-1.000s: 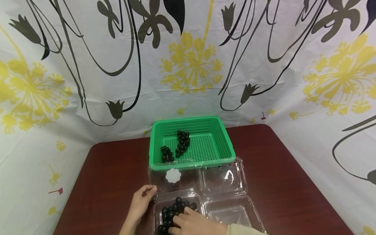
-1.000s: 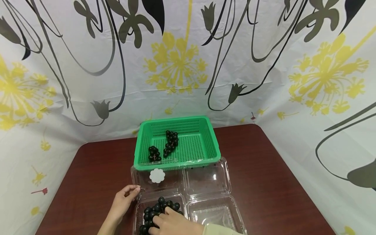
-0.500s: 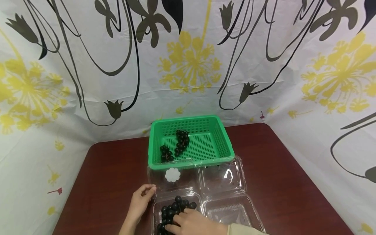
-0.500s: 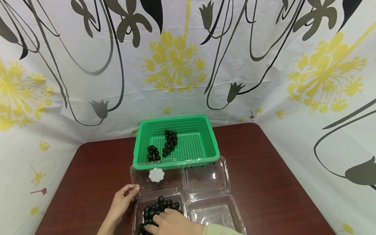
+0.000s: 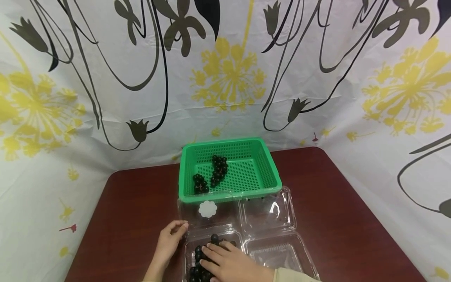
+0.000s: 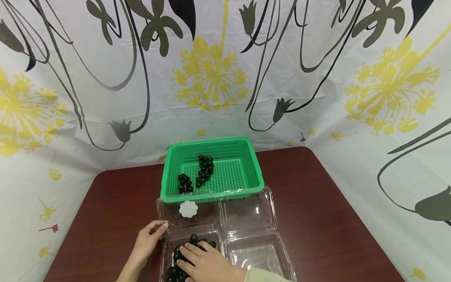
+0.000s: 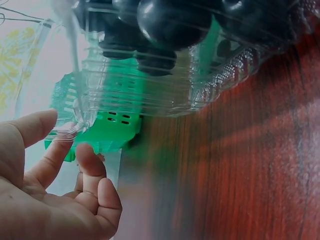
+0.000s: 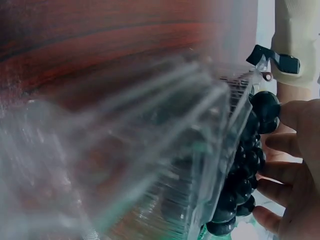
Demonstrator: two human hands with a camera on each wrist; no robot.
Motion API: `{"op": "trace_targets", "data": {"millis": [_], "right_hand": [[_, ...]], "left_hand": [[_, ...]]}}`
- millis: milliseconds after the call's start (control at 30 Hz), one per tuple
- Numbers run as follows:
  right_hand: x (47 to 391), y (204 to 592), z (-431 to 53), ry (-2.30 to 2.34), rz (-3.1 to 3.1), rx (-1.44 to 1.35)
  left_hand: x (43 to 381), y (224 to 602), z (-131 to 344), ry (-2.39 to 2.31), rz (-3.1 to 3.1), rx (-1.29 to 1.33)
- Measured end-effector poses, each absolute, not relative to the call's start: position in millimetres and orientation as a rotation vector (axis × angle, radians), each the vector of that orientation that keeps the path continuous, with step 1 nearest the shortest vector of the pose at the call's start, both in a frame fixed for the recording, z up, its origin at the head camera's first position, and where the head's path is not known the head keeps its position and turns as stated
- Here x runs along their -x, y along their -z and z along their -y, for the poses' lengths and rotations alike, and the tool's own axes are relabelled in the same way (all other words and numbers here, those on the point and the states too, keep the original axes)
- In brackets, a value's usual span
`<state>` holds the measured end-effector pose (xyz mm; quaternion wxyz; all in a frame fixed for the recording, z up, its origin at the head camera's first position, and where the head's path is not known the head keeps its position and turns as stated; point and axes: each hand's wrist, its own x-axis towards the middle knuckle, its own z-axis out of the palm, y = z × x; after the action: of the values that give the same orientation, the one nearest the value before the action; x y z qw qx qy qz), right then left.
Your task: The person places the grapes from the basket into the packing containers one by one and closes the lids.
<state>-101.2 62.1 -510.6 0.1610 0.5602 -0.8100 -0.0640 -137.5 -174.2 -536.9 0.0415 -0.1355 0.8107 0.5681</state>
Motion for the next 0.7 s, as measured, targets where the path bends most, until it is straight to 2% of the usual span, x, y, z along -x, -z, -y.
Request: {"op": "trace_targets", "data": {"millis": [700], "right_hand": [[95,526,-55,0.119,2.327,-1.535]], "left_hand": [[138,538,176,-1.763,-2.414,0.44]]}}
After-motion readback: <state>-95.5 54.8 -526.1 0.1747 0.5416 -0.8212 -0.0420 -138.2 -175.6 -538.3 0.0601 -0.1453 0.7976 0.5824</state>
